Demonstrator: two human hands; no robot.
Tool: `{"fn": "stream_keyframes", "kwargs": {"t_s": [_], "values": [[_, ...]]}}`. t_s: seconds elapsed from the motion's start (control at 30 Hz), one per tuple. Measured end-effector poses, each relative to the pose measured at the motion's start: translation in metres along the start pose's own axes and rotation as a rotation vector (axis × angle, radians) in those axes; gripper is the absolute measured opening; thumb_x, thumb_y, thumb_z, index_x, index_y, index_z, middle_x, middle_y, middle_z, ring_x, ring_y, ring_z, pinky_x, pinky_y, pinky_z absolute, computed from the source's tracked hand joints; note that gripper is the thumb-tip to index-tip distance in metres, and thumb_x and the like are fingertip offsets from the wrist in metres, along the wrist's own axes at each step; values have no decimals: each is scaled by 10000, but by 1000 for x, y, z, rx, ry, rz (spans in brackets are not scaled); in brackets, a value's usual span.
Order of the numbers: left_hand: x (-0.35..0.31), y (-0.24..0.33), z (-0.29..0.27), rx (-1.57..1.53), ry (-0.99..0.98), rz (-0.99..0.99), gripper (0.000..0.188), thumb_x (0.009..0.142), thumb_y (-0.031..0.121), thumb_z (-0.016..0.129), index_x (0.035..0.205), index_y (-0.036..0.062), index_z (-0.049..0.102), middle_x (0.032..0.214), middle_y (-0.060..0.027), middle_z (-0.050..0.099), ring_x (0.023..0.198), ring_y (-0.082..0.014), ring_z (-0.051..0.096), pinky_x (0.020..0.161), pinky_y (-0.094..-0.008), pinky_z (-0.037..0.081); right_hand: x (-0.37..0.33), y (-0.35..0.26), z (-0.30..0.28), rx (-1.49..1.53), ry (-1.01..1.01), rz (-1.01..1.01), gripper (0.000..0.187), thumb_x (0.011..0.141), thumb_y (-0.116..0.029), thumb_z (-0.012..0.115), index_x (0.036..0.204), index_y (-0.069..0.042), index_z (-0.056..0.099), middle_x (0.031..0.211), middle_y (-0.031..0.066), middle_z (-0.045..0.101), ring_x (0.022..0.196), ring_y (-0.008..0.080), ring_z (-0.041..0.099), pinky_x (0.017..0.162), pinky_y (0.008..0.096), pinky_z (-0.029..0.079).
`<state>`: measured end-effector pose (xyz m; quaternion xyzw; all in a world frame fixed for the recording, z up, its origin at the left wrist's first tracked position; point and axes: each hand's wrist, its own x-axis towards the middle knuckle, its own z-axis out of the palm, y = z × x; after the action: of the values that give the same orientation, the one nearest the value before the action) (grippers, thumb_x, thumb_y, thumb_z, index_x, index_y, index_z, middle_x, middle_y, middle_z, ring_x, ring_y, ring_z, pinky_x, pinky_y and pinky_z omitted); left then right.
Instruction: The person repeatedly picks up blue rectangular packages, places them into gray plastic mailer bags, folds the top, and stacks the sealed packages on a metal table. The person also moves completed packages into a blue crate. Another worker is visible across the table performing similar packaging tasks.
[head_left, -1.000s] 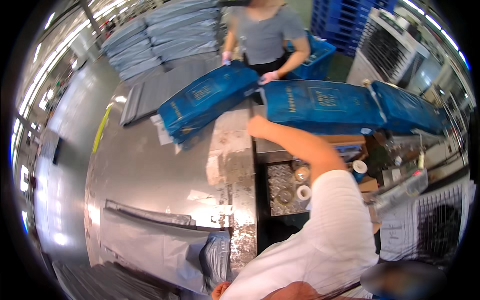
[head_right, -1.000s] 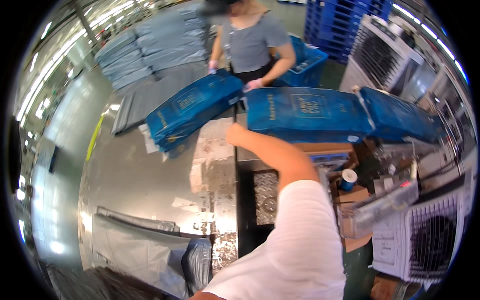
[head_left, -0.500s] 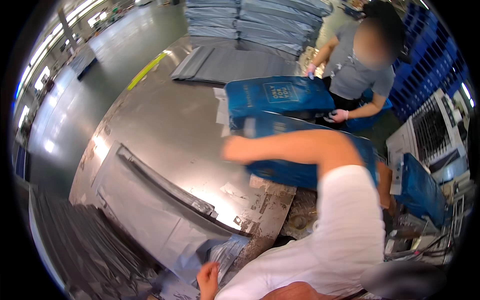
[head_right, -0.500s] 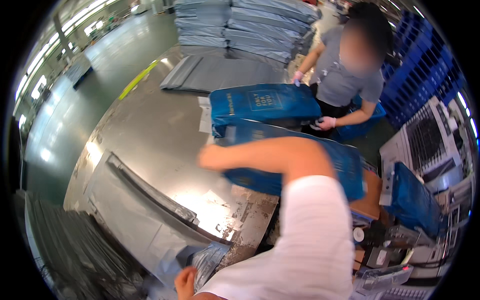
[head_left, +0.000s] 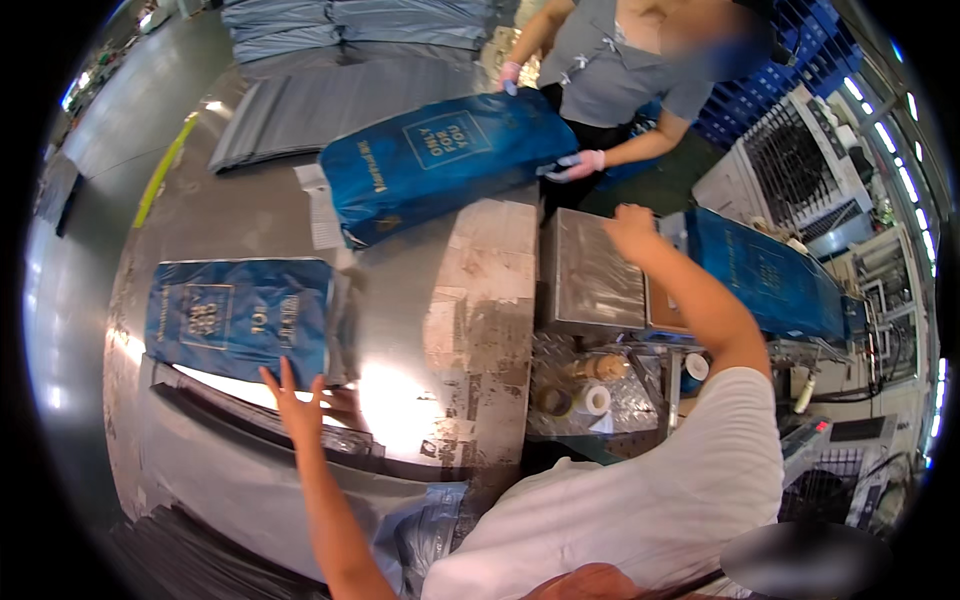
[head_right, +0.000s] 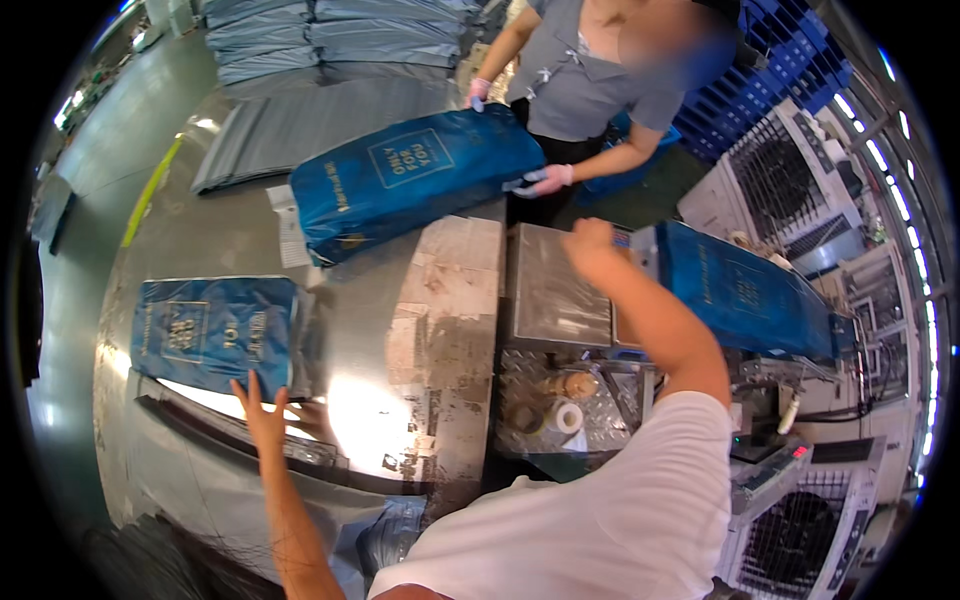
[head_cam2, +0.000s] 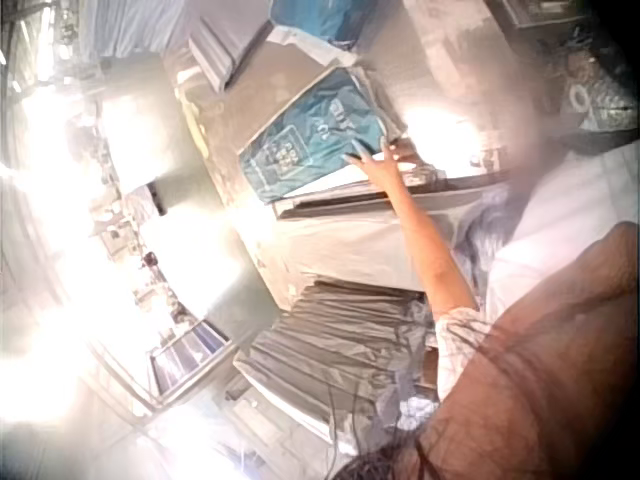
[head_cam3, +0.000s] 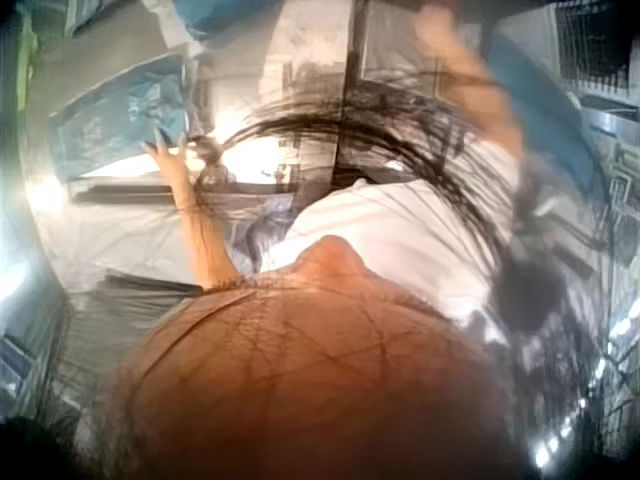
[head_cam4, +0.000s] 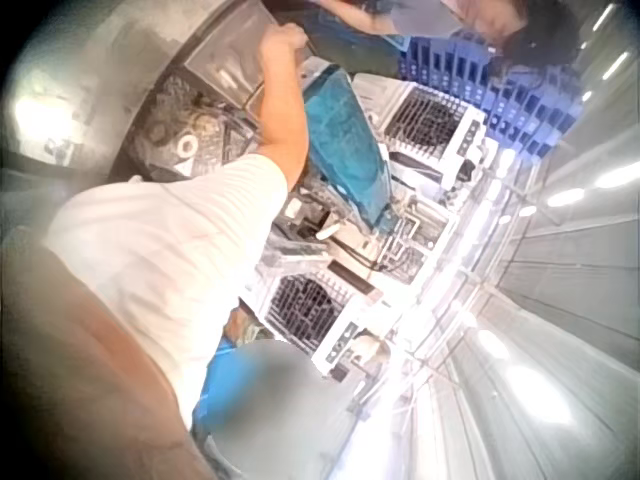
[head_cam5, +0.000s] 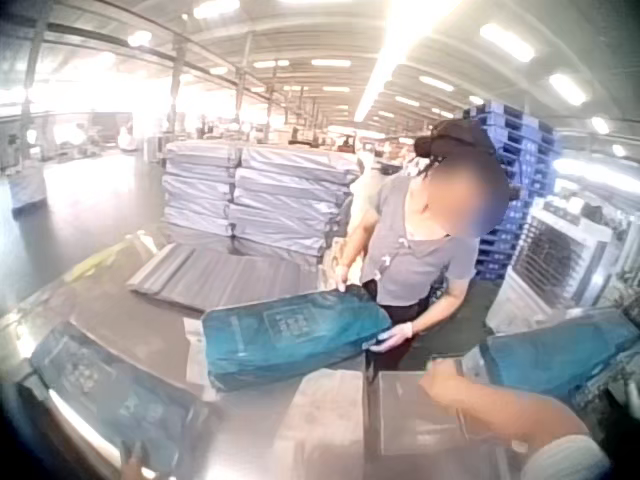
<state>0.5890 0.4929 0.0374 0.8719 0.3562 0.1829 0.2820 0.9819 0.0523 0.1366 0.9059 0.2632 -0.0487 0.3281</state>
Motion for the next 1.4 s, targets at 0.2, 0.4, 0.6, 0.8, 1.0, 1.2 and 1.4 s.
{"fn": "stream_keyframes", "kwargs": {"t_s": [0.2, 0.4, 0.6, 0.8, 1.0, 1.2, 1.4], "values": [[-14, 17, -18, 152, -6, 18, 557, 741, 191, 630, 1240, 63, 421, 1366, -223, 221, 1231, -378, 284, 983, -418, 273, -101, 33, 35, -385, -230, -397, 657, 553, -327, 719, 1137, -105, 513, 1131, 87, 506, 1067, 243, 432, 843, 366, 296], [-78, 37, -51, -84, -33, 142, 369, 731, 74, 594, 1088, 23, 521, 1244, -181, 417, 1154, -338, 382, 956, -394, 305, -54, -11, 58, -150, -178, -263, 209, 660, -166, 584, 842, -91, 654, 830, 103, 634, 816, 284, 582, 654, 381, 436], [-152, 42, -86, -361, -106, 86, 275, 702, 57, 598, 975, 33, 596, 1084, -163, 550, 1037, -312, 498, 887, -366, 384, -36, -19, -47, -227, 100, -606, 81, 609, -117, 566, 626, -107, 644, 692, 102, 631, 706, 259, 616, 588, 369, 478], [-134, 54, -89, -507, -70, 71, 437, 767, 154, 604, 1173, 44, 485, 1248, -153, 442, 1185, -278, 391, 975, -343, 303, -86, -50, -284, 78, 575, -559, 98, 660, -145, 542, 658, -74, 608, 591, 138, 561, 569, 300, 565, 537, 427, 430], [11, 56, -93, -1101, 66, -157, 705, 854, 579, 293, 1388, 162, 103, 1433, -86, 133, 1317, -251, 132, 1041, -444, 101, -41, -131, -488, 675, 809, -715, 317, 794, -287, 565, 993, -41, 592, 831, 63, 601, 760, 139, 543, 684, 295, 419], [-3, -42, -104, -1105, 281, -518, 790, 768, 699, 289, 1387, 259, 73, 1450, -63, 54, 1329, -257, 52, 991, -554, 85, 119, -257, -363, 1472, 356, -856, 742, 771, -464, 586, 1293, -1, 330, 1293, 136, 394, 1198, 212, 371, 985, 312, 287], [35, -11, -73, -1051, 295, -434, 905, 767, 306, 619, 1384, 148, -23, 1382, -145, 190, 1251, -287, 232, 974, -455, 276, 86, -355, -275, 1731, -643, -1114, 673, 786, -319, 608, 1318, -45, 300, 1217, 83, 444, 1070, 152, 443, 915, 282, 350]]}}
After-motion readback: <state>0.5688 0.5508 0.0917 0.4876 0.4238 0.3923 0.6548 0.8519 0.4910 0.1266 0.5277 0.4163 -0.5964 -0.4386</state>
